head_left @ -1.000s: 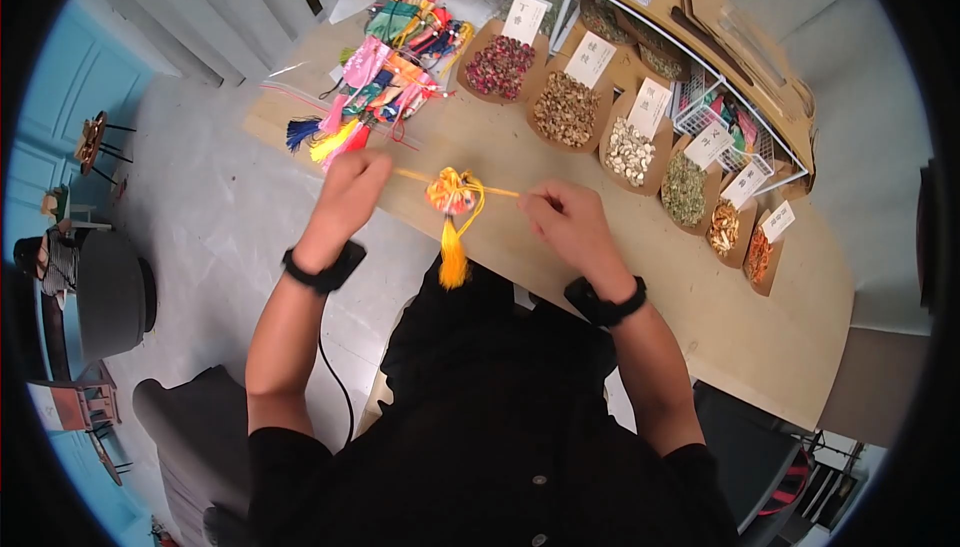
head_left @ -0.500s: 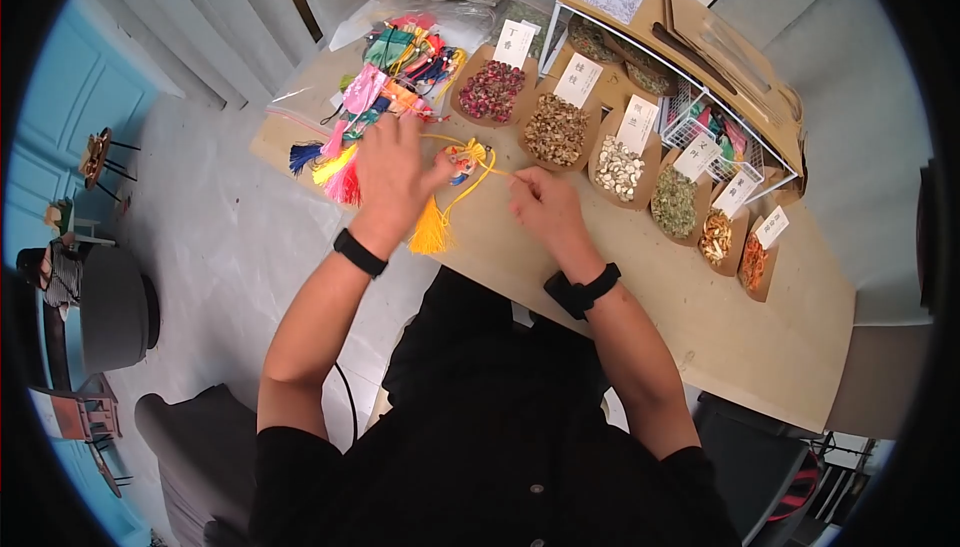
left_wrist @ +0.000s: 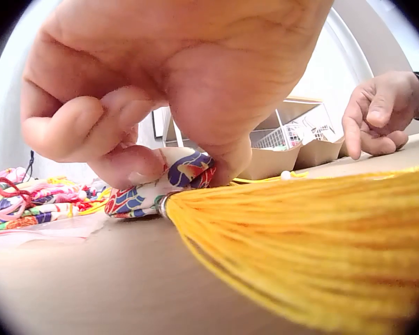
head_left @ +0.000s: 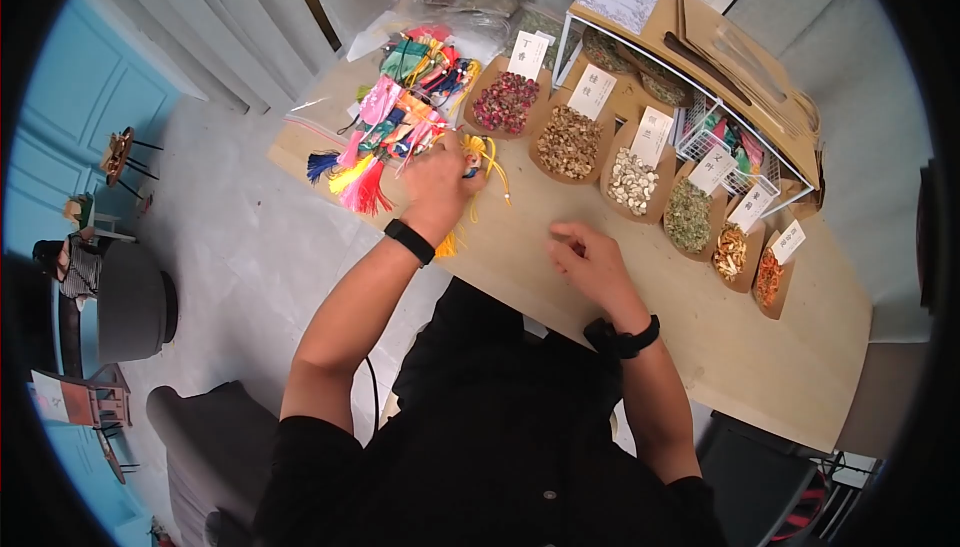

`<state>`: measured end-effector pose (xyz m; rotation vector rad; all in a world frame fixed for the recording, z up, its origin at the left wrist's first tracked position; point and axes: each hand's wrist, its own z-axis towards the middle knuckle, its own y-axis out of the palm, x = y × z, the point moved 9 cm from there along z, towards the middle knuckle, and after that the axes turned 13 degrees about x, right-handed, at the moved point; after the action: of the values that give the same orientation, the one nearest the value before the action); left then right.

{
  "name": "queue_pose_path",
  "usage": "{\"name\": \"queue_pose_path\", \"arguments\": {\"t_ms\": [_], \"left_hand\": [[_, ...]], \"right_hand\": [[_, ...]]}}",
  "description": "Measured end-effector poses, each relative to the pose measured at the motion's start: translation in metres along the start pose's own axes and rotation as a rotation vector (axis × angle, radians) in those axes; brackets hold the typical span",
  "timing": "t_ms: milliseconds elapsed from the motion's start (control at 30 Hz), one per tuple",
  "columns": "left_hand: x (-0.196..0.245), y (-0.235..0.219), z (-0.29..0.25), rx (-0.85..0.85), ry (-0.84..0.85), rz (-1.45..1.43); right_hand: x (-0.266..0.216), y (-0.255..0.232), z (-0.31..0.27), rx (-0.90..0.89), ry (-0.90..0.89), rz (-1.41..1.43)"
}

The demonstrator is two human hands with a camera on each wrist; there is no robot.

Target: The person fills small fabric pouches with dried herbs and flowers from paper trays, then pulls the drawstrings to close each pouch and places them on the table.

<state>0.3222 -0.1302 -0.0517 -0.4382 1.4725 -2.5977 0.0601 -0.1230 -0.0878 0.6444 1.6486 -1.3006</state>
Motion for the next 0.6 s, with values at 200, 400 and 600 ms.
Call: {"name": "queue_pose_path", "arguments": {"t_ms": [200, 400, 600], "left_hand": [[0.015, -0.017, -0.004, 0.114, 0.075, 0.005], [-0.035, -0.059, 0.029, 0.131, -0.017, -0.134], [-0.161, -0.016, 0.101, 0.043, -0.093, 0.027]], "right_hand": [[0.014, -0.01, 0.0, -0.165, 0.297, 0.47], [0.023, -0.022, -0.001, -0.174, 0.377, 0.75], [0.026, -0.02, 0.0, -0.189, 0.347, 0.765]]}}
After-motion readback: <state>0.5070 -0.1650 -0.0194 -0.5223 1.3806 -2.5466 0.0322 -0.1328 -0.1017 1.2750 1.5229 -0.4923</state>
